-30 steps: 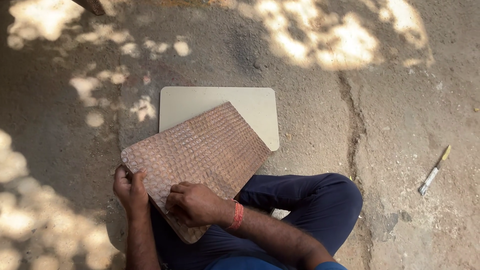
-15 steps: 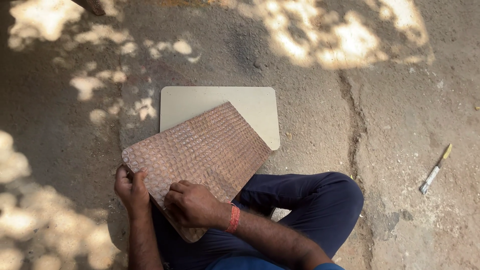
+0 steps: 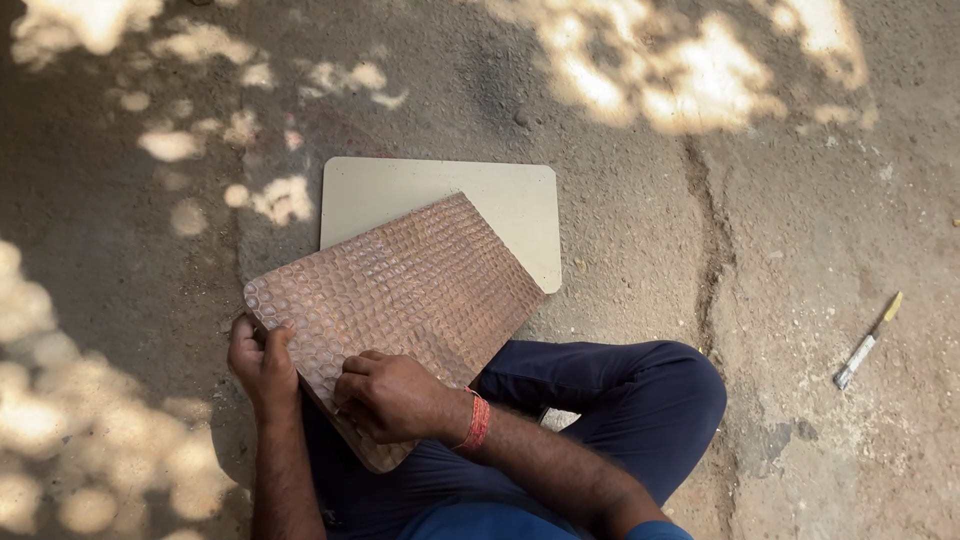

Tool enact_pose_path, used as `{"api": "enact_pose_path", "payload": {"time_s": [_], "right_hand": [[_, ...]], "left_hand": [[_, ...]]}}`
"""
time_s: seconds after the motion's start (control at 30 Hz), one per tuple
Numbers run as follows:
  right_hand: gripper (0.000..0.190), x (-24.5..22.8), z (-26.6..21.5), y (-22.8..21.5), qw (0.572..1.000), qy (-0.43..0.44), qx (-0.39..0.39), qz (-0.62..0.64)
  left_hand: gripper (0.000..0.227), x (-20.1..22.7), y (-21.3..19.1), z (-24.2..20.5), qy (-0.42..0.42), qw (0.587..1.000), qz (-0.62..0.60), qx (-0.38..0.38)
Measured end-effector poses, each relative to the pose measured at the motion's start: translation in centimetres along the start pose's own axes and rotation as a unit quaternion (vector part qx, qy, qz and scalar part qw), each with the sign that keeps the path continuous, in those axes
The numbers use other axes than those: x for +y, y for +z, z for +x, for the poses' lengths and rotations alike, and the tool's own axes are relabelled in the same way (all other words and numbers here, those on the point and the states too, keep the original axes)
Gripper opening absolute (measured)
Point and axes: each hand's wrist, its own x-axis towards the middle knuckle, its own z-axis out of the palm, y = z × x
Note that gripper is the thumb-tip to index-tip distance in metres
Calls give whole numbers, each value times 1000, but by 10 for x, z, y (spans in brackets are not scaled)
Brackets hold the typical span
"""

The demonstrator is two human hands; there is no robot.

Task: The person is using a small white piece of material to clean or rub into the textured surface of a rectangular wooden panel while sitting on the ground.

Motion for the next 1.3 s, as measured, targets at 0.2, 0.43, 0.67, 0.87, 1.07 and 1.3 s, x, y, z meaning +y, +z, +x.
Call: {"api": "enact_pose_path", "payload": {"time_s": [0.2, 0.43, 0.67, 0.87, 1.07, 1.3], "right_hand": [[22, 5, -3, 13, 999, 21, 30, -10], [22, 0, 1, 5, 999, 30, 16, -14], [27, 13, -3, 8, 999, 8, 1, 53], [21, -11, 1, 1, 997, 32, -7, 75], [17, -17, 8, -5, 998, 55, 9, 15], [16, -4, 2, -23, 993, 105, -24, 54]], "left_hand": [[24, 1, 0, 1, 22, 1000, 5, 2], [25, -11, 0, 2, 9, 1000, -27, -5], [43, -70, -9, 10, 12, 999, 34, 9], [47, -37, -4, -5, 13, 1000, 24, 14], [33, -2, 13, -4, 32, 998, 47, 5], [32, 2, 12, -3, 42, 998, 51, -3]]}}
